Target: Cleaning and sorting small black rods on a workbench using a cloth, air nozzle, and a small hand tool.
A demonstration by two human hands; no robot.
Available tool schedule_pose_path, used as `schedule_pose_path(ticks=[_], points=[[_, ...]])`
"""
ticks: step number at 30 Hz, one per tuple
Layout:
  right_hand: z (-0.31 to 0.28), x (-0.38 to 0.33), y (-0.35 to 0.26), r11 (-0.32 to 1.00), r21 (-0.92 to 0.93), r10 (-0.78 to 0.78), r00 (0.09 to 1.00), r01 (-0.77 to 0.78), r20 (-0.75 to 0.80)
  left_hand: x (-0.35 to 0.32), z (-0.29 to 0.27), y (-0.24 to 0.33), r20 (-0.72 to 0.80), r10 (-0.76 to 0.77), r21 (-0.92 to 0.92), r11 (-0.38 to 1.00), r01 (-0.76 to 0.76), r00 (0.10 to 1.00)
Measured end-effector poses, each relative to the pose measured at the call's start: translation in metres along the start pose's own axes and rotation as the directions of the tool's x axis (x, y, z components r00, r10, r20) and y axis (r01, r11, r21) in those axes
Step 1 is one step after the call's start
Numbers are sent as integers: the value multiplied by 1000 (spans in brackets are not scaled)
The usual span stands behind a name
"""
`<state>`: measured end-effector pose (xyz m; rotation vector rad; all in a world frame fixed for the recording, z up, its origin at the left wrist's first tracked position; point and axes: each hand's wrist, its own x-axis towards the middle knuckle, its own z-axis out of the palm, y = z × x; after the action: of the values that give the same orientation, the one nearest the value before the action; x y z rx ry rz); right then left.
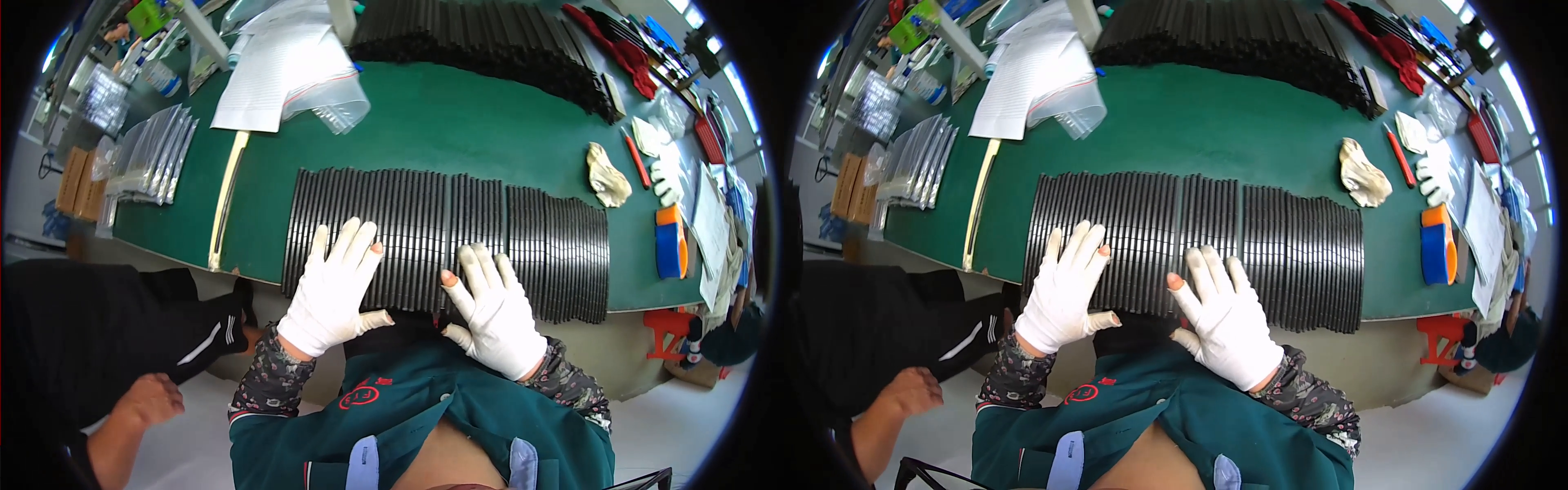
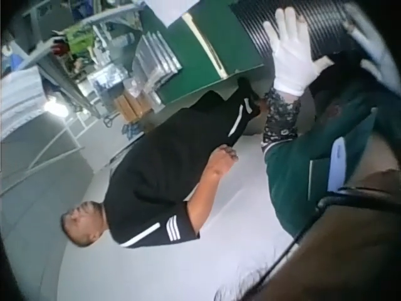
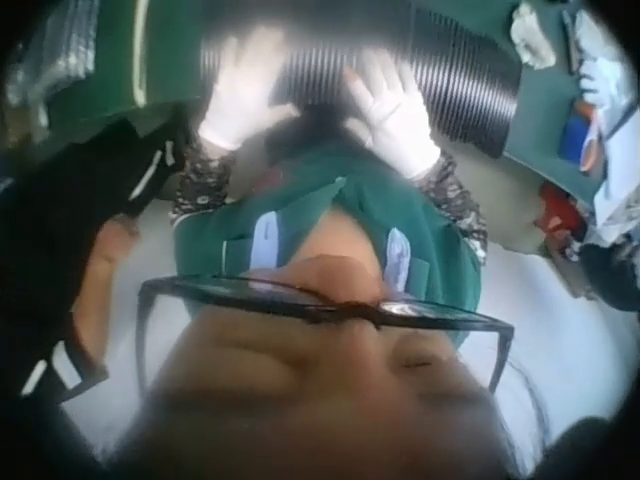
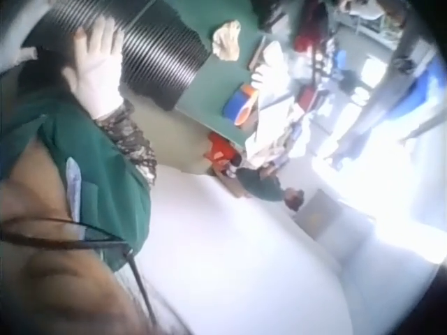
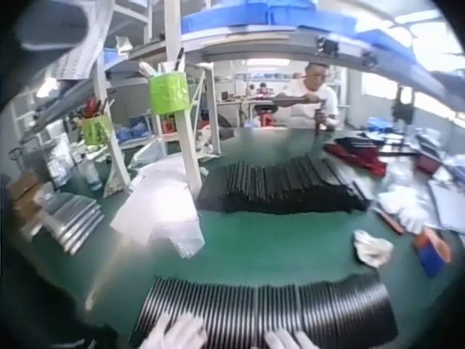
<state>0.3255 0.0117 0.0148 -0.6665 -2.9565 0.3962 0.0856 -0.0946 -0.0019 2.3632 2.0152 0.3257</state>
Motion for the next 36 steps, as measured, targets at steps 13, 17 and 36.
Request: schedule_pose_path(ticks=[13,17,36], points=[[-30,-33,61,915,261,-304,951,308,-55,36,12,63,-31,395,-389,841,-375,918],[-49,-14,81,992,-36,-122,982,118,-148,49,8,77,-29,421,-344,847,-404,907],[-18,53,109,842,153,-508,856,517,-97,51,51,102,124,390,-439,846,-302,912]])
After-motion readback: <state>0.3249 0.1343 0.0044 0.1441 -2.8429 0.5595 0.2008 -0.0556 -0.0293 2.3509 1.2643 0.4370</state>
